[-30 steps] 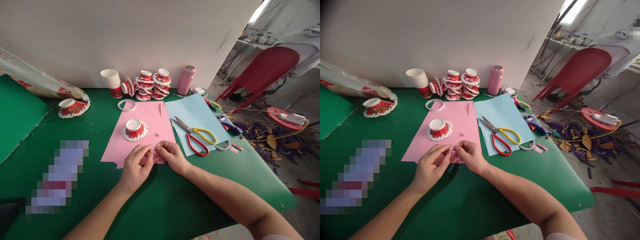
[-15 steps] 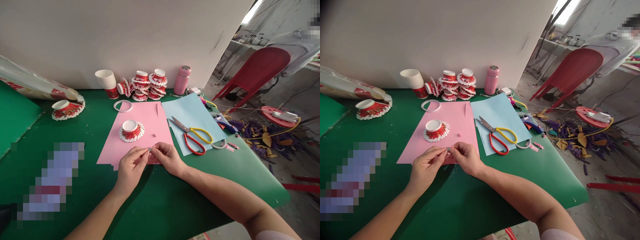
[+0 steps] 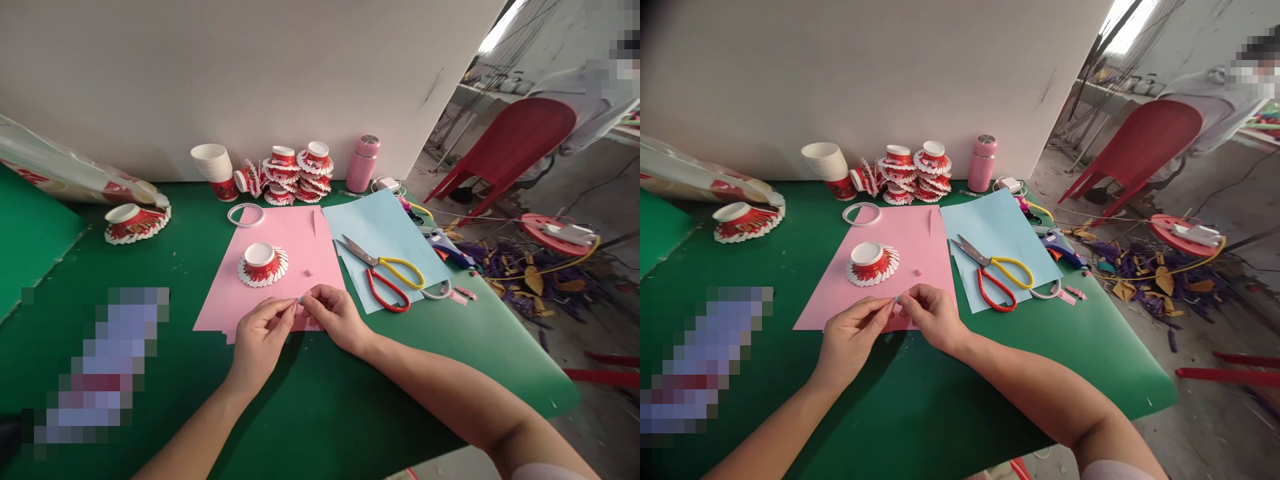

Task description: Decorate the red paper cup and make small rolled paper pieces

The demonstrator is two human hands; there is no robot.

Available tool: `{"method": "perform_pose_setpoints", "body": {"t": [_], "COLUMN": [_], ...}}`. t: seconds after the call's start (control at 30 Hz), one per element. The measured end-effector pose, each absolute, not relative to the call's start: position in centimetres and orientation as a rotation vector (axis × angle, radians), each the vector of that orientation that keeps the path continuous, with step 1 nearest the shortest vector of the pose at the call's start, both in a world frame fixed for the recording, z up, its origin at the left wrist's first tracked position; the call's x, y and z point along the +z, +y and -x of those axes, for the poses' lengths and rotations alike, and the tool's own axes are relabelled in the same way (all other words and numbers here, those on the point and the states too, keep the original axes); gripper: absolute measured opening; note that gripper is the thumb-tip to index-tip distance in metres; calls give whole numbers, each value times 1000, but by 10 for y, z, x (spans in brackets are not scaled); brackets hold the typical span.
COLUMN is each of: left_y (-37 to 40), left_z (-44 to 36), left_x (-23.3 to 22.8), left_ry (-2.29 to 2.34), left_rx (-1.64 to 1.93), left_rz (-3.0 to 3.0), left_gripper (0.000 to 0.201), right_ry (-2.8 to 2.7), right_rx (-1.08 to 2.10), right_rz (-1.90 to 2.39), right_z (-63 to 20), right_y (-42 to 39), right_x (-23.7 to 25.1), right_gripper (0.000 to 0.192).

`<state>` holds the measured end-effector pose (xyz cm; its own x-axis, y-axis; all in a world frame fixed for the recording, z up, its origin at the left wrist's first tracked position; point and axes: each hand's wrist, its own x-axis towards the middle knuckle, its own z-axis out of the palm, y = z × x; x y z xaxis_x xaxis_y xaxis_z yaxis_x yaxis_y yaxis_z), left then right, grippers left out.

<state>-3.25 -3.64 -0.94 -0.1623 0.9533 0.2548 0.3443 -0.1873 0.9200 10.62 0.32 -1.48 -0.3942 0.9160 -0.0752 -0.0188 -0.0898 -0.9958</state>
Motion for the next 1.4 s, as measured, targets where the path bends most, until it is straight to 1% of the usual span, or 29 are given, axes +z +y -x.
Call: {"method": "perform_pose_setpoints", "body": {"t": [0.27,0.4,0.57,0.7,0.87,0.93,1.0,1.17,1.4], "left_y": [-38,-37,-37,-37,-36,-36,-37,-36,-33], "left_z": [33,33,34,36,40,40,40,40,39], "left_x": [-10,-11,-10,-8,-12,-12,-11,-9,-13], "left_ry": [1466,1408,1417,1446,1414,1413,1421,1409,1236], "left_rx": [1342,1342,1423,1364,1262,1248,1250,1238,1166], "left_rz": [-1552,-1497,-1584,-1499,-1334,-1350,-1385,-1386,-1073], "left_gripper": [16,15,11,12,16,16,15,13,18], "right_ry": [-1508,-1501,-1517,-1557,-1637,-1732,-1810,-1864,-1667], "right_rx": [1487,1513,1533,1503,1402,1340,1277,1181,1347], "right_rz": [1031,1011,1005,1030,982,959,944,933,952], "right_z": [-107,-106,-106,-109,-114,-115,-115,-114,-111], "right_y": [1,-1,-2,1,8,9,10,10,8], "right_x": [-11,-11,-12,-9,-4,-4,-4,-6,-9], "right_gripper": [37,37,35,31,22,22,18,13,18]}}
